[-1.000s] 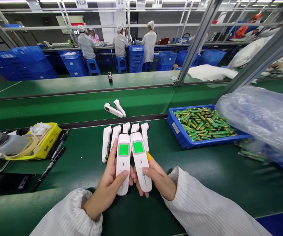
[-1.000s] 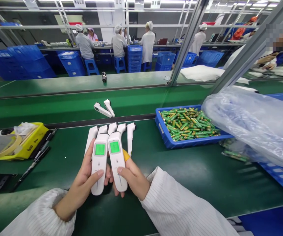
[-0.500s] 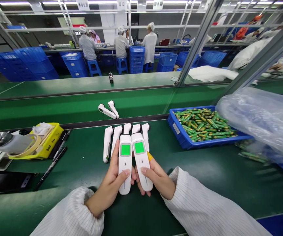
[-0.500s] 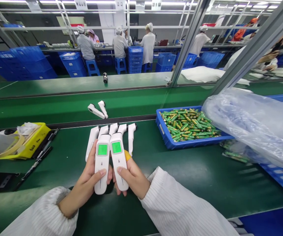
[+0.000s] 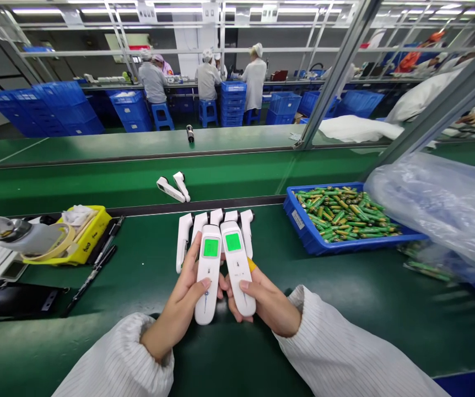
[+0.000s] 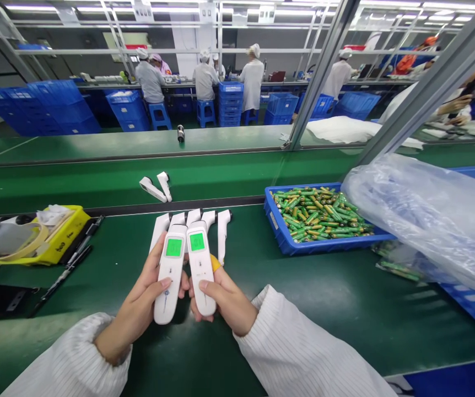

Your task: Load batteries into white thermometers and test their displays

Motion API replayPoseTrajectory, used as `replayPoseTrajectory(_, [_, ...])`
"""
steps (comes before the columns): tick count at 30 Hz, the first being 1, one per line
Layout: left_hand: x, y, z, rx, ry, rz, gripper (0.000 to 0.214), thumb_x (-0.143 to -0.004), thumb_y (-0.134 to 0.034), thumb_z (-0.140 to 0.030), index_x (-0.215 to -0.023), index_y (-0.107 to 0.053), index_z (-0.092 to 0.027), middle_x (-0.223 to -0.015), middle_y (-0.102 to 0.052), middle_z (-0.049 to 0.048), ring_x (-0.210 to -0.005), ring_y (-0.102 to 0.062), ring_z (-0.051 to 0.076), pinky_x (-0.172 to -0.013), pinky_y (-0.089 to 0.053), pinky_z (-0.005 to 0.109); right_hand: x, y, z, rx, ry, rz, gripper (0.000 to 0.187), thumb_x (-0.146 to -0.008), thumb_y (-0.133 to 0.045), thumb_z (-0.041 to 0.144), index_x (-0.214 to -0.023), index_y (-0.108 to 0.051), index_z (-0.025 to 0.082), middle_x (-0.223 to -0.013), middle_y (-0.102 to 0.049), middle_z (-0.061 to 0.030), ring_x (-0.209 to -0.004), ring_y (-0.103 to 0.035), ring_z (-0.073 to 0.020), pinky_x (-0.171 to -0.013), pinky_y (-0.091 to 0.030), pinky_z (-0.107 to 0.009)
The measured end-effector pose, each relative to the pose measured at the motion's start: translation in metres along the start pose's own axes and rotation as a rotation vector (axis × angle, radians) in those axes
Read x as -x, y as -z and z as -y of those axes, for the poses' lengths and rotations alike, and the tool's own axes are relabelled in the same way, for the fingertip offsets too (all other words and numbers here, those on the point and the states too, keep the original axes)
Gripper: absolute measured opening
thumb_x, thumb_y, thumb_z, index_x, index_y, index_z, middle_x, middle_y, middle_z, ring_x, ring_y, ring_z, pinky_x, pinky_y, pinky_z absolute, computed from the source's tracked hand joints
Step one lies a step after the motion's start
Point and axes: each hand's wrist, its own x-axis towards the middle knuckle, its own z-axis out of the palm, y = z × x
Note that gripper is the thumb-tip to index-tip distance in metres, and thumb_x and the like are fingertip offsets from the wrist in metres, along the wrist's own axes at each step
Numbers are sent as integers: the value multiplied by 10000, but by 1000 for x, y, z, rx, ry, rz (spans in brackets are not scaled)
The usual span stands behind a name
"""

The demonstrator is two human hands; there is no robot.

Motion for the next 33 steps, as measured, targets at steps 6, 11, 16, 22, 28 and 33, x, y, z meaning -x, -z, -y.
replayPoseTrajectory(6, [-1, -4, 3, -94, -134, -182, 902, -842, -620, -289, -1446, 33, -436, -1337, -488, 32, -1017, -585, 188, -850, -489, 318, -1, -2, -4, 227, 35, 87, 393, -910, -476, 495, -1031, -520, 124, -783, -632, -63, -490, -490, -69, -449, -339, -195])
replayPoseTrajectory(11, [-1, -10, 7, -77, -132, -186, 986, -791, -681, -231, -1449, 28, -420, -1461, -365, 49, -1180, -522, 222, -934, -475, 332, 3, -2, -11, 387, -57, -32, 516, -867, -509, 559, -1139, -517, 120, -575, -546, 23, -379, -401, -64, -356, -295, -179])
replayPoseTrajectory(16, [-1, -13, 4, -102, -165, -224, 943, -783, -684, -233, -1454, -44, -408, -1481, -353, 48, -1215, -506, 237, -945, -473, 332, 5, 2, -17, 520, 32, -97, 439, -814, -591, 544, -795, -640, 109, -540, -476, 20, -477, -355, -65, -428, -274, -196])
replayPoseTrajectory(22, [0, -15, 4, -40, -131, -265, 980, -746, -710, -252, -1465, -51, -351, -1411, -430, 106, -1175, -537, 303, -907, -501, 433, 2, -4, -21, 324, -67, -80, 460, -694, -697, 562, -760, -604, 117, -634, -532, -1, -556, -434, -87, -521, -352, -222])
replayPoseTrajectory(28, [-3, -14, 8, -13, -144, -275, 949, -742, -711, -249, -1454, -90, -340, -1464, -360, 102, -1329, -368, 323, -1003, -425, 472, 0, -7, -22, 233, -58, -67, 457, -699, -693, 557, -781, -559, 128, -693, -536, -13, -631, -476, -108, -582, -370, -235])
replayPoseTrajectory(33, [-3, -13, 9, -27, -126, -259, 934, -753, -705, -261, -1451, -91, -345, -1430, -402, 111, -1249, -468, 321, -945, -475, 456, 1, -2, -22, 554, 70, -60, 390, -824, -583, 479, -661, -522, 130, -554, -391, 39, -508, -322, -59, -465, -234, -204])
